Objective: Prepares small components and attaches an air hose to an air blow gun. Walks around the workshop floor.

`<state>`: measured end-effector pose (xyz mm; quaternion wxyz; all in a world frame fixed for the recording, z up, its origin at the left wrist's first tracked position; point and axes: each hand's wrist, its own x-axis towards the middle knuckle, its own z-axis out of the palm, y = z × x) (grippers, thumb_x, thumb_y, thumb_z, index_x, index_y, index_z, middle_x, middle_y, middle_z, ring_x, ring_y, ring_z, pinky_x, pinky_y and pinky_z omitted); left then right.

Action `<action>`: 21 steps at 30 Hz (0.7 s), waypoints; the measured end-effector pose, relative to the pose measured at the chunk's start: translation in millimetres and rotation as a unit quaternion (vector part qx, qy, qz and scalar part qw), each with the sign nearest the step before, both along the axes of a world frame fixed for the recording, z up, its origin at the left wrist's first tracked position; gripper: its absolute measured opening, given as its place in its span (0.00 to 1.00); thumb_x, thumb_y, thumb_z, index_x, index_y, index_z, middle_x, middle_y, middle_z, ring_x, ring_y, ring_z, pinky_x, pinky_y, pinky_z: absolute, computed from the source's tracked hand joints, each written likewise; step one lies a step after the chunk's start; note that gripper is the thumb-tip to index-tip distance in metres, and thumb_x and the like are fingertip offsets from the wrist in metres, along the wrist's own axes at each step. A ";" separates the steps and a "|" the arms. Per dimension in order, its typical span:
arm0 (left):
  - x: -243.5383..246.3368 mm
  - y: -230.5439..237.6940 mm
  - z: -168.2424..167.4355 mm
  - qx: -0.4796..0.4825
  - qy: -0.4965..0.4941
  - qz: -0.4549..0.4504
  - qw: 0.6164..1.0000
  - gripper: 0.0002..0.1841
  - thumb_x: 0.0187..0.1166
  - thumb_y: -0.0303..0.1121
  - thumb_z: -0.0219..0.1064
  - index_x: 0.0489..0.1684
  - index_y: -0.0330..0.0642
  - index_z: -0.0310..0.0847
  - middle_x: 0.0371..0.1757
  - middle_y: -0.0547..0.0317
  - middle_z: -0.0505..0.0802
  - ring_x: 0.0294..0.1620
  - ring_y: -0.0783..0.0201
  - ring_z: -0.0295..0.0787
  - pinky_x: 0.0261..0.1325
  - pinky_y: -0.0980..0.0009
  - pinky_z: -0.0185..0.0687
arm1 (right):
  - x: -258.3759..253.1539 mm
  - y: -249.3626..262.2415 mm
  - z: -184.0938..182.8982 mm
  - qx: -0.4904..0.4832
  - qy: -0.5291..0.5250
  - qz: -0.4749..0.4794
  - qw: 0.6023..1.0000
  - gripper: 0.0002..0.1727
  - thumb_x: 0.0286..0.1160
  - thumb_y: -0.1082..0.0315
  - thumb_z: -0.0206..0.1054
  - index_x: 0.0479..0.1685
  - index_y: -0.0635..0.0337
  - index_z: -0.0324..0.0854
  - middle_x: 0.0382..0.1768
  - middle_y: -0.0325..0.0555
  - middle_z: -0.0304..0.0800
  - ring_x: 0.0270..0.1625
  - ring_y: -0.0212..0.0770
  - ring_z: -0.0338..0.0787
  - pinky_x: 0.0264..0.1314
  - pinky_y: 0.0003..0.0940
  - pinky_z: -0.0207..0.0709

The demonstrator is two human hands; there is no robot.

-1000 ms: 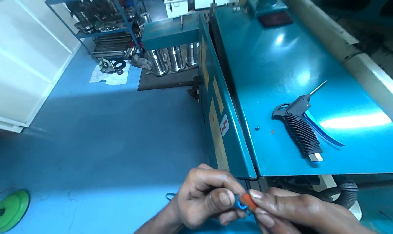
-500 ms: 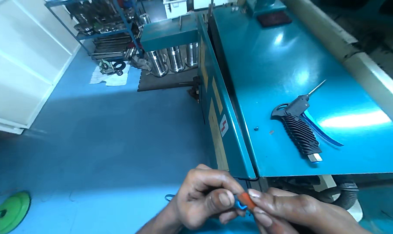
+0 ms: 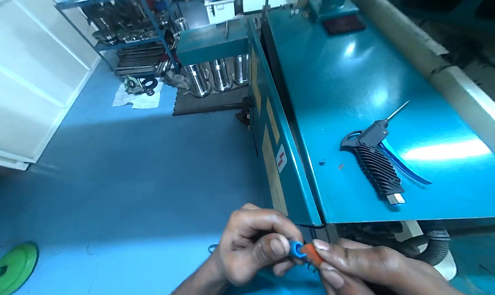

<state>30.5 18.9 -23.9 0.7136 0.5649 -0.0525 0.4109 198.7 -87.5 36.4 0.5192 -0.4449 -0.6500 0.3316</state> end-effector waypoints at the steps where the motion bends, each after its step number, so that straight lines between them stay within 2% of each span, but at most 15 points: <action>1: 0.0 -0.1 0.4 -0.004 -0.002 -0.002 1.000 0.17 0.93 0.42 0.54 0.50 0.37 0.83 0.33 0.67 0.88 0.31 0.89 0.77 0.35 0.92 0.71 | 0.0 -0.1 -0.3 0.001 0.003 0.000 1.000 0.08 0.87 0.75 0.61 0.54 0.70 0.83 0.34 0.53 0.88 0.34 0.28 0.86 0.37 0.18 0.80; 6: 4.4 -2.7 -1.3 0.022 0.003 0.008 1.000 0.17 0.93 0.41 0.54 0.50 0.35 0.82 0.32 0.66 0.87 0.30 0.89 0.78 0.36 0.93 0.72 | -0.9 0.4 0.5 0.002 0.005 -0.007 1.000 0.08 0.86 0.76 0.61 0.53 0.70 0.83 0.34 0.52 0.88 0.33 0.28 0.86 0.37 0.18 0.80; 11: 3.5 -2.3 -0.3 -0.007 -0.006 0.000 1.000 0.17 0.93 0.42 0.54 0.51 0.37 0.83 0.32 0.67 0.87 0.30 0.89 0.77 0.35 0.93 0.71 | -0.7 -0.8 -1.4 0.007 0.005 -0.010 1.000 0.08 0.87 0.75 0.61 0.54 0.70 0.82 0.34 0.53 0.88 0.34 0.28 0.86 0.37 0.18 0.80; 21: 5.2 -4.3 -1.9 0.008 -0.006 0.015 1.000 0.17 0.93 0.41 0.54 0.51 0.37 0.83 0.33 0.67 0.87 0.31 0.89 0.78 0.36 0.93 0.72 | -2.1 -1.5 -0.7 0.004 0.008 -0.015 1.000 0.08 0.87 0.75 0.61 0.53 0.71 0.82 0.34 0.52 0.88 0.33 0.28 0.86 0.37 0.17 0.80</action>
